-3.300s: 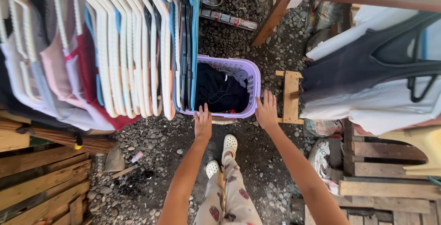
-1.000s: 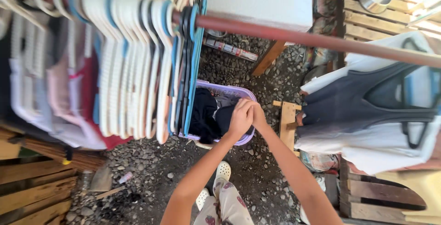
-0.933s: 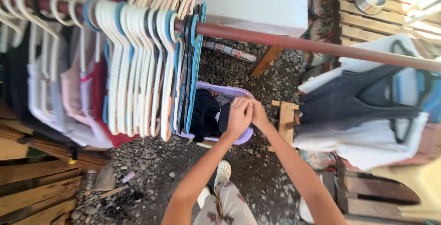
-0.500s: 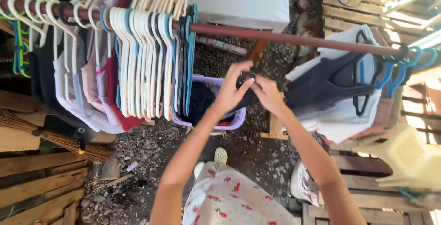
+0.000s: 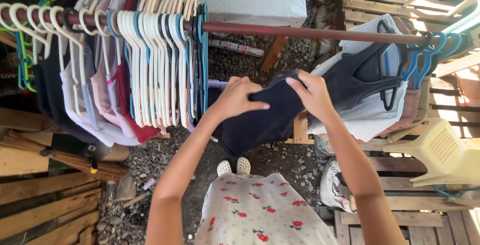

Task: Sorting through and inspecting pieces of laundry from a basket near a clothes rack.

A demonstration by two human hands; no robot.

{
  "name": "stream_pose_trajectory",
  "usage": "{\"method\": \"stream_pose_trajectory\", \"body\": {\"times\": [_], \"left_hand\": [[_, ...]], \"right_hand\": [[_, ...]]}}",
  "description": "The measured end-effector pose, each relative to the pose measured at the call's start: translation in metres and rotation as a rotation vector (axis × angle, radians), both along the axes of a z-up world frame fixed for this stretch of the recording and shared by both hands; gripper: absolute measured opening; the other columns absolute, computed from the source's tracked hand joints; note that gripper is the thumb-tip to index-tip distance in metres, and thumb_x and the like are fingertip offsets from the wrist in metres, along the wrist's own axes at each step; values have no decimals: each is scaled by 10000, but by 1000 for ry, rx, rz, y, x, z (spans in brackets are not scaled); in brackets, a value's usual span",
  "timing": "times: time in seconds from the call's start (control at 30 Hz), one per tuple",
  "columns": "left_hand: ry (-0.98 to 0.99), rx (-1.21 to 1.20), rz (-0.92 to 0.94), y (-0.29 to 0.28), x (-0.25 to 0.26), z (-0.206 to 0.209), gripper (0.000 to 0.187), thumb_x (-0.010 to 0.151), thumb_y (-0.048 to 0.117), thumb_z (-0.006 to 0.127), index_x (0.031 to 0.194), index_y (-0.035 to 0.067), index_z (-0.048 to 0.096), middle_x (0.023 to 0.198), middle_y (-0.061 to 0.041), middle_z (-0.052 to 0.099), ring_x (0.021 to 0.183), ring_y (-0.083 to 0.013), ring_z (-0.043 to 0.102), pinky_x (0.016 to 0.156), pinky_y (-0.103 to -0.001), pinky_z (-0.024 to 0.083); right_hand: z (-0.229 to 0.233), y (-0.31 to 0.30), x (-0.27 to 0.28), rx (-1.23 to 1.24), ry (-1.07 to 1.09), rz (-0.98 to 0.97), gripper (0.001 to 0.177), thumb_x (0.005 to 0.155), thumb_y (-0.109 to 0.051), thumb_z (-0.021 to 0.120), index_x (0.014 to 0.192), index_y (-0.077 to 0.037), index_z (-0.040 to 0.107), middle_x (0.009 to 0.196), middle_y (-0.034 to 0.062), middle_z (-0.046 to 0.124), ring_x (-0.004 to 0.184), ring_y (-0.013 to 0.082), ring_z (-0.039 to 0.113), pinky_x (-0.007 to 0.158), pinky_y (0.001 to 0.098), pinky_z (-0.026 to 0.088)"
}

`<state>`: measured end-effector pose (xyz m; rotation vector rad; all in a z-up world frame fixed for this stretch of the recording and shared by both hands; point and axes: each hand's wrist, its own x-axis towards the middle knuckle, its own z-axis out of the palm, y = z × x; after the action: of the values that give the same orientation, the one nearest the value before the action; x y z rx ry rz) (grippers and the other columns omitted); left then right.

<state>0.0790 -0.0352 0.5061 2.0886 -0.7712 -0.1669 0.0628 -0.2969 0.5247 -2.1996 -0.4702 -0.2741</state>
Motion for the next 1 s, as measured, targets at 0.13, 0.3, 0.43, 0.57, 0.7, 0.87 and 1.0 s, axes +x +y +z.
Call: {"method": "stream_pose_trajectory", "body": {"times": [0.13, 0.3, 0.43, 0.57, 0.7, 0.87, 1.0], "left_hand": [[-153, 231, -4, 24, -1, -21, 377, 827, 451, 815, 982, 117, 738, 860, -75, 706, 969, -282, 612, 1094, -494, 283], [-371, 550, 205, 56, 9, -41, 237, 845, 402, 800, 950, 195, 753, 832, 20, 673, 971, -211, 566, 1096, -522, 252], [-386, 525, 238, 63, 10, -23, 180, 858, 392, 779, 941, 235, 745, 902, 7, 680, 1008, -204, 562, 1081, -516, 261], [-82, 185, 117, 71, 4, 41, 164, 929, 249, 739, 916, 86, 743, 1086, -99, 710, 1131, -294, 586, 1101, -538, 279], [235, -132, 74, 86, 26, 20, 257, 982, 261, 693, 882, 24, 707, 926, -195, 701, 1043, -435, 649, 1066, -603, 402], [28, -249, 203, 68, 36, 38, 239, 1008, 131, 659, 782, 63, 617, 648, -86, 622, 637, -227, 650, 706, -355, 516], [-314, -461, -21, 3, 46, 29, 102, 878, 40, 755, 870, 83, 663, 857, -103, 628, 851, -343, 670, 789, -415, 520]], "right_hand": [[-22, -40, 3, -50, 13, -29, 399, 1018, -249, 714, 708, -100, 511, 501, 106, 432, 529, 155, 385, 539, 324, 368], [-33, -81, 5, 7, -105, 30, 220, 1042, -98, 647, 1095, 115, 675, 1222, 318, 658, 1270, 460, 584, 1084, 533, 419], [-45, -112, 3, 174, 57, -83, 217, 1104, -175, 617, 896, -118, 640, 733, -47, 479, 770, 58, 408, 687, 250, 406], [-28, -124, 2, 145, 160, -39, 175, 1025, -175, 671, 855, -134, 676, 612, -89, 439, 609, 16, 361, 545, 189, 304], [-55, -155, 18, 272, 212, -37, 147, 998, -117, 673, 1115, -60, 739, 955, 19, 667, 948, 90, 512, 912, 305, 473], [-19, -54, 21, 364, 217, -312, 226, 1090, -258, 630, 1001, -51, 649, 804, 31, 506, 704, 111, 495, 592, 232, 440], [22, 28, 3, 54, 336, -245, 735, 1054, -507, 589, 1375, 150, 511, 1363, 424, 504, 1317, 533, 479, 1092, 570, 373]]}}
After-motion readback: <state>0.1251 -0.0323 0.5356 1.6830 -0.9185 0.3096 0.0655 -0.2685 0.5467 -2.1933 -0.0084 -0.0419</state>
